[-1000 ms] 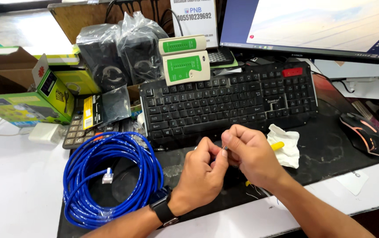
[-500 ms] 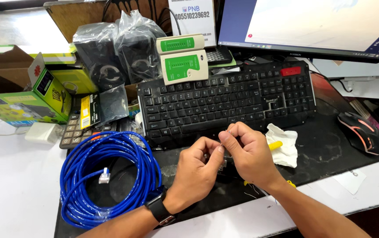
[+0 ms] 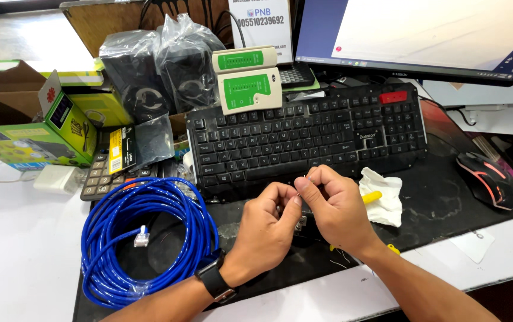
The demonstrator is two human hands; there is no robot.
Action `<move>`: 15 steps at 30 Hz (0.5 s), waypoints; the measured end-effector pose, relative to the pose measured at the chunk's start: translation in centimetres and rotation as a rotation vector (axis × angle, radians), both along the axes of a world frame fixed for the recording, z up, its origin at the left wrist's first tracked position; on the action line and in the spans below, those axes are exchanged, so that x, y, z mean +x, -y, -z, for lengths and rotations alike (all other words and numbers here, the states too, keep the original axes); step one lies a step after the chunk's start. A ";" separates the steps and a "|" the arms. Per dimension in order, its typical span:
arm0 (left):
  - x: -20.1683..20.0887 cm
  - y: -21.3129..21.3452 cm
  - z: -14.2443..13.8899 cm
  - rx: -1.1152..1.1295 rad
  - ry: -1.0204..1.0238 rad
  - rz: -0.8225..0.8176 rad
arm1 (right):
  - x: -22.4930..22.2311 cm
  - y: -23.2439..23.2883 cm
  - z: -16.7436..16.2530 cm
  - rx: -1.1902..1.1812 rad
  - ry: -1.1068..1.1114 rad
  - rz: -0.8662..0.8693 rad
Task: The person works at a desk with a coiled blue ethernet cable. They use a yellow-handled crimping tool to strip the cable jacket, untwist and straighten the colored wires by hand, trim the wires, insert them into an RJ45 connector, and crimp the connector onto the cable. A cable tester sits on the desk nearby.
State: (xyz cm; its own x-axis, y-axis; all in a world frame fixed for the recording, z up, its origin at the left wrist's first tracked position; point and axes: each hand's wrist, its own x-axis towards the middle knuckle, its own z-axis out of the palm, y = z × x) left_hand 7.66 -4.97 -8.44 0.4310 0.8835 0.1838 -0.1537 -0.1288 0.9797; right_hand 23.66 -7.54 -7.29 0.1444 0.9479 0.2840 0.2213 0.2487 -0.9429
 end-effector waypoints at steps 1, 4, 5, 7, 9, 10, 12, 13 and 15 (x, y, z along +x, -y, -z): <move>-0.1 0.0 -0.2 0.029 -0.057 -0.025 | 0.0 -0.1 0.0 -0.008 0.001 0.005; -0.1 0.0 -0.8 0.118 -0.062 -0.069 | -0.1 -0.2 0.2 0.029 0.009 0.003; -0.2 0.0 -0.9 0.122 -0.062 -0.075 | -0.1 -0.3 0.1 0.029 -0.061 -0.057; -0.3 0.0 -1.1 0.129 -0.063 -0.082 | 0.1 -0.4 0.0 0.025 -0.202 -0.174; -0.4 0.0 -1.3 0.143 -0.076 -0.078 | 0.4 -0.4 -0.3 -0.010 -0.153 -0.172; -0.4 0.0 -1.3 0.150 -0.083 -0.076 | 0.5 -0.4 -0.4 -0.028 -0.129 -0.170; -0.4 0.0 -1.4 0.116 -0.109 -0.041 | 0.5 -0.2 -0.6 0.030 0.036 -0.117; -0.3 0.0 -1.5 0.100 -0.119 -0.026 | 0.5 -0.1 -0.7 0.060 0.121 -0.093; -0.4 0.3 -1.5 0.132 -0.151 -0.035 | 0.3 0.3 -0.8 0.286 0.343 -0.016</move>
State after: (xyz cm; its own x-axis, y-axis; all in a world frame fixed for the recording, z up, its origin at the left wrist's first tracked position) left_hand 7.25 -5.25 -6.93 0.4316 0.8710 0.2346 0.0010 -0.2606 0.9655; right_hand 23.96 -7.82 -6.45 -0.0182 0.8256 0.5639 0.5030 0.4950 -0.7085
